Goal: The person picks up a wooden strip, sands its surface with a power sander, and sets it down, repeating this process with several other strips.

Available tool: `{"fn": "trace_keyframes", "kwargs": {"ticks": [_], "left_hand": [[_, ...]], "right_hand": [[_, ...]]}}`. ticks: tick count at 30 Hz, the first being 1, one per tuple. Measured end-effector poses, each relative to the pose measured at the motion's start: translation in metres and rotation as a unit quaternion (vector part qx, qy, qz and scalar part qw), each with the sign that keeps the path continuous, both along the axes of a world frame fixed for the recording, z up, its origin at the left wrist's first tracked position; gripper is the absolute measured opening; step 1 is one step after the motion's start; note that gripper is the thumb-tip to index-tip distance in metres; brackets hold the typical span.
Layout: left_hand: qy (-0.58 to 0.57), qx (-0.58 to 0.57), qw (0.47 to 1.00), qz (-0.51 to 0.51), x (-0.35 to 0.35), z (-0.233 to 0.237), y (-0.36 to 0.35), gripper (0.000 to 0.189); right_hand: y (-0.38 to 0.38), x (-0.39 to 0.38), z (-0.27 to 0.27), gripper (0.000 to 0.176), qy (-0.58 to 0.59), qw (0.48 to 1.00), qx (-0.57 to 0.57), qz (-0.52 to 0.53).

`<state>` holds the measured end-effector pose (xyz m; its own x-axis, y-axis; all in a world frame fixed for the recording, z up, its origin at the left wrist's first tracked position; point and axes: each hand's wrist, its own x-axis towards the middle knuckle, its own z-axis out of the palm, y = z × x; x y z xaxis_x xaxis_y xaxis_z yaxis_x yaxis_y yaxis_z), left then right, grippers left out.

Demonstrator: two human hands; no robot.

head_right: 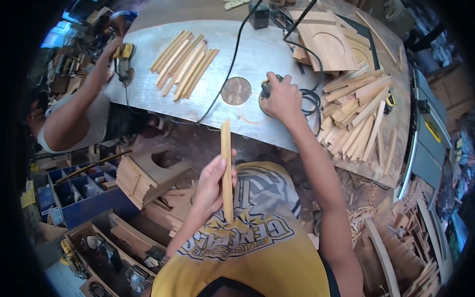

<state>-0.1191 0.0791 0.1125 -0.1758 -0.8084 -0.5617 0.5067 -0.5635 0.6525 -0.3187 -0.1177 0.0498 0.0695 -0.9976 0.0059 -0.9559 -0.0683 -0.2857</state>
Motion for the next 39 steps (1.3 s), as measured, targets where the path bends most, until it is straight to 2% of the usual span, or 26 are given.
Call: {"fn": "trace_keyframes", "kwargs": {"ticks": [1, 3, 6, 8, 9, 10, 12, 13, 15, 16, 18, 19, 20, 22, 26, 32, 35, 39], "left_hand": [[0.009, 0.006, 1.0, 0.003, 0.001, 0.005, 0.01, 0.04], [0.01, 0.041, 0.994, -0.105, 0.006, 0.014, 0.03, 0.04], [-0.027, 0.012, 0.998, -0.06, 0.004, 0.026, 0.043, 0.039], [-0.071, -0.026, 0.997, 0.006, 0.006, 0.02, 0.024, 0.036], [-0.146, -0.035, 0.989, 0.008, 0.01, 0.012, 0.007, 0.036], [-0.219, -0.042, 0.975, 0.013, 0.015, -0.004, -0.007, 0.036], [-0.351, -0.097, 0.931, 0.021, 0.023, -0.082, -0.028, 0.035], [-0.344, -0.096, 0.934, 0.033, 0.023, -0.116, -0.032, 0.035], [-0.489, -0.124, 0.863, 0.002, 0.015, -0.164, -0.031, 0.035], [-0.477, -0.121, 0.87, 0.016, 0.01, -0.171, -0.031, 0.035], [-0.507, -0.133, 0.845, -0.102, 0.005, -0.183, -0.034, 0.038], [-0.501, -0.138, 0.849, -0.098, 0.001, -0.199, -0.034, 0.043], [-0.491, -0.138, 0.856, -0.082, -0.002, -0.196, -0.037, 0.043], [-0.562, -0.027, 0.815, -0.137, -0.004, -0.191, -0.042, 0.047], [-0.548, -0.049, 0.817, -0.171, 0.002, -0.181, -0.052, 0.052], [-0.543, -0.02, 0.822, -0.167, -0.001, -0.173, -0.056, 0.053], [-0.54, -0.015, 0.825, -0.165, 0.004, -0.175, -0.055, 0.053], [-0.547, -0.018, 0.821, -0.164, 0.007, -0.173, -0.056, 0.052]], "right_hand": [[0.0, 0.0, 0.002, 0.063, -0.005, 1.0, 0.01, 0.003], [0.003, 0.0, 0.009, 0.064, 0.002, 1.0, 0.019, 0.01], [0.0, 0.003, 0.011, 0.066, 0.002, 0.999, 0.027, 0.033], [-0.004, 0.002, 0.013, 0.067, 0.0, 0.998, 0.025, 0.052], [-0.006, 0.001, 0.013, 0.066, -0.003, 0.997, 0.03, 0.065], [-0.007, 0.001, 0.014, 0.066, -0.004, 0.996, 0.036, 0.08], [-0.009, 0.002, 0.014, 0.065, 0.005, 0.995, 0.033, 0.096], [-0.009, 0.002, 0.013, 0.065, 0.006, 0.993, 0.03, 0.113], [-0.006, 0.0, 0.011, 0.065, 0.016, 0.988, 0.032, 0.151], [-0.004, -0.002, 0.01, 0.065, 0.032, 0.986, 0.031, 0.162], [0.001, -0.009, 0.01, 0.064, 0.029, 0.977, 0.029, 0.208], [0.005, -0.011, 0.012, 0.064, 0.035, 0.976, 0.033, 0.215], [0.01, -0.011, 0.017, 0.066, 0.036, 0.975, 0.035, 0.215], [0.024, -0.006, 0.035, 0.068, 0.061, 0.974, 0.053, 0.21], [0.045, 0.008, 0.051, 0.065, 0.044, 0.974, 0.027, 0.221], [0.056, 0.04, 0.031, 0.061, 0.034, 0.961, 0.065, 0.267], [0.055, 0.041, 0.025, 0.062, 0.051, 0.957, 0.048, 0.282], [0.043, 0.031, 0.023, 0.06, 0.073, 0.963, 0.049, 0.257]]}}
